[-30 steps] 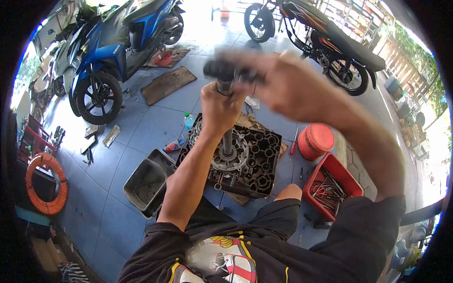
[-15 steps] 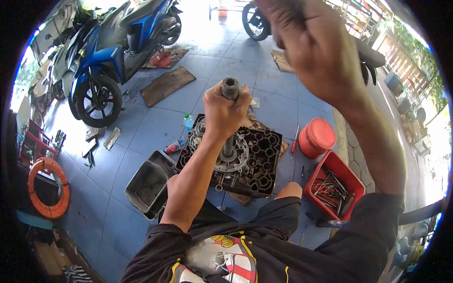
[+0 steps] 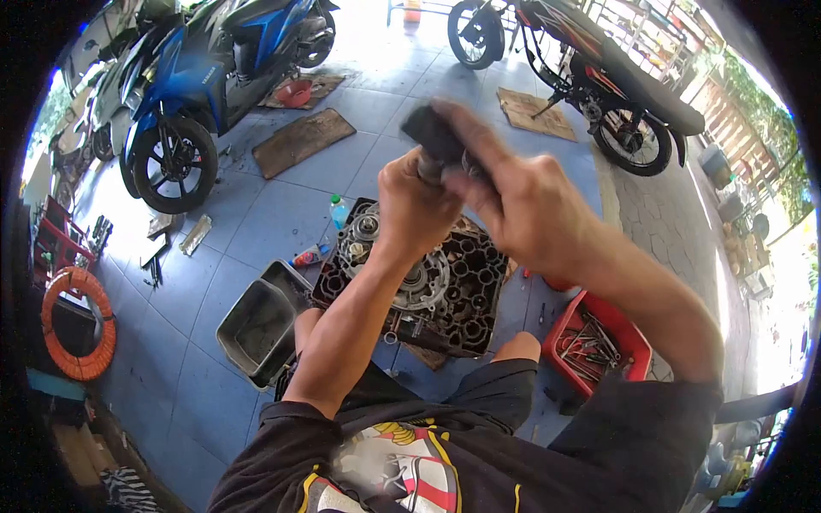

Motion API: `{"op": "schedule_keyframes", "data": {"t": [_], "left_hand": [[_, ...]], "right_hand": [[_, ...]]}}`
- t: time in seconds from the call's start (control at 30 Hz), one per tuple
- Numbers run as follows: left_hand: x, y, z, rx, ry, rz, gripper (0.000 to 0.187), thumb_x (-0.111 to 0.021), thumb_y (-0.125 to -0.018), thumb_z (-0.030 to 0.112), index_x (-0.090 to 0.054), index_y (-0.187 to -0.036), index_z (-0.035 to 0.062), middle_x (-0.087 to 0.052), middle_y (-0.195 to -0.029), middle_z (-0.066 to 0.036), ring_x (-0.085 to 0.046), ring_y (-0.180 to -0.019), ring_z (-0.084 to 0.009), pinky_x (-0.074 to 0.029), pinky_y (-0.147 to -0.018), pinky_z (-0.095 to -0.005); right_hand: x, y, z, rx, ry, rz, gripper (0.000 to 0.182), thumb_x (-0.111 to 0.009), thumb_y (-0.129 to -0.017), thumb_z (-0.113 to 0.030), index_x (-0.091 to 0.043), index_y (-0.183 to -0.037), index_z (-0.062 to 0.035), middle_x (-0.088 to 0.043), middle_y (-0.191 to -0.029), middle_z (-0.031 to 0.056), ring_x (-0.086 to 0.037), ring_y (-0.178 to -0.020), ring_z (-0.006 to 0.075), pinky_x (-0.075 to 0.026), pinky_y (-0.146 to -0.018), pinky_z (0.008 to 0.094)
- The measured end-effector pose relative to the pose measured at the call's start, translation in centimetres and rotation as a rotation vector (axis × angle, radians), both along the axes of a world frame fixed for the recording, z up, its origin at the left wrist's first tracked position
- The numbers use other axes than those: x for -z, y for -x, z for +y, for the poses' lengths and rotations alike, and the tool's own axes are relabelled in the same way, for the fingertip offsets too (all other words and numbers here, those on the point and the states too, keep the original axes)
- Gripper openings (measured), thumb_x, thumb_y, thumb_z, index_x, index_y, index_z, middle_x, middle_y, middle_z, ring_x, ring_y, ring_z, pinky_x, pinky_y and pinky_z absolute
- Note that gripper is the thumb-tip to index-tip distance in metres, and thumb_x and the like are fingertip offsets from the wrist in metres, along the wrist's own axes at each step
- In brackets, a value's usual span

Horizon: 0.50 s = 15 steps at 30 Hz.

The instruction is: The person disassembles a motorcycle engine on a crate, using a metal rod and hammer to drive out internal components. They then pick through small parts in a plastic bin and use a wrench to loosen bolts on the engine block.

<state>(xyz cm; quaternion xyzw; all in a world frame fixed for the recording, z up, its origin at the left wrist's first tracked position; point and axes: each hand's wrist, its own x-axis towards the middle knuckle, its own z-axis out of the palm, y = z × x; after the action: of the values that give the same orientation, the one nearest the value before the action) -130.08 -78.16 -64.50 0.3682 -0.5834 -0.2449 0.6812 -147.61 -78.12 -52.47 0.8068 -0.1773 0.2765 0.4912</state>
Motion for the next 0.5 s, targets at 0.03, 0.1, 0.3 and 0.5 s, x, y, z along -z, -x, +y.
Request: {"op": "schedule_keyframes", "data": {"t": [0.03, 0.1, 0.3, 0.5], "left_hand": [[0.0, -0.3, -0.1, 0.026, 0.000, 0.036, 0.022, -0.066, -0.079, 0.007, -0.051, -0.063, 0.0032, -0.049, -0.054, 0.001, -0.043, -0.053, -0.0054, -0.038, -0.047, -0.0268], [-0.9, -0.6, 0.4, 0.023, -0.016, 0.007, 0.024, -0.066, -0.079, 0.007, -0.050, -0.062, 0.0030, -0.049, -0.053, 0.002, -0.043, -0.053, -0.0051, -0.038, -0.047, -0.0264], [-0.6, 0.1, 0.6, -0.005, 0.022, -0.041, 0.024, -0.066, -0.080, 0.008, -0.051, -0.062, 0.0018, -0.050, -0.052, 0.001, -0.044, -0.053, -0.0048, -0.040, -0.048, -0.0258], [-0.7, -0.2, 0.8, 0.002, -0.032, -0.028, 0.019, -0.066, -0.079, 0.008, -0.055, -0.065, 0.0003, -0.053, -0.054, -0.002, -0.047, -0.053, -0.0062, -0.042, -0.050, -0.0267]], "right_hand": [[0.1, -2.6, 1.4, -0.132, -0.315, -0.152, 0.026, -0.056, -0.095, -0.018, -0.061, -0.114, -0.0021, -0.065, -0.077, 0.0081, -0.055, -0.057, 0.0156, -0.044, -0.056, 0.0239], [-2.0, -3.1, 4.1, -0.067, -0.848, -0.492, 0.031, -0.054, -0.098, -0.023, -0.059, -0.124, -0.0076, -0.067, -0.071, 0.0097, -0.052, -0.048, 0.0164, -0.043, -0.049, 0.0307], [-0.7, -3.3, 2.6, -0.111, -0.846, -0.231, 0.043, -0.056, -0.096, -0.020, -0.048, -0.136, -0.0065, -0.061, -0.074, 0.0050, -0.053, -0.059, 0.0095, -0.045, -0.055, 0.0277], [-7.3, 0.9, 1.0, 0.049, -0.641, -0.352, 0.017, -0.047, -0.096, -0.009, -0.059, -0.103, 0.0001, -0.045, -0.057, 0.0014, -0.042, -0.049, 0.0096, -0.041, -0.051, 0.0263]]}}
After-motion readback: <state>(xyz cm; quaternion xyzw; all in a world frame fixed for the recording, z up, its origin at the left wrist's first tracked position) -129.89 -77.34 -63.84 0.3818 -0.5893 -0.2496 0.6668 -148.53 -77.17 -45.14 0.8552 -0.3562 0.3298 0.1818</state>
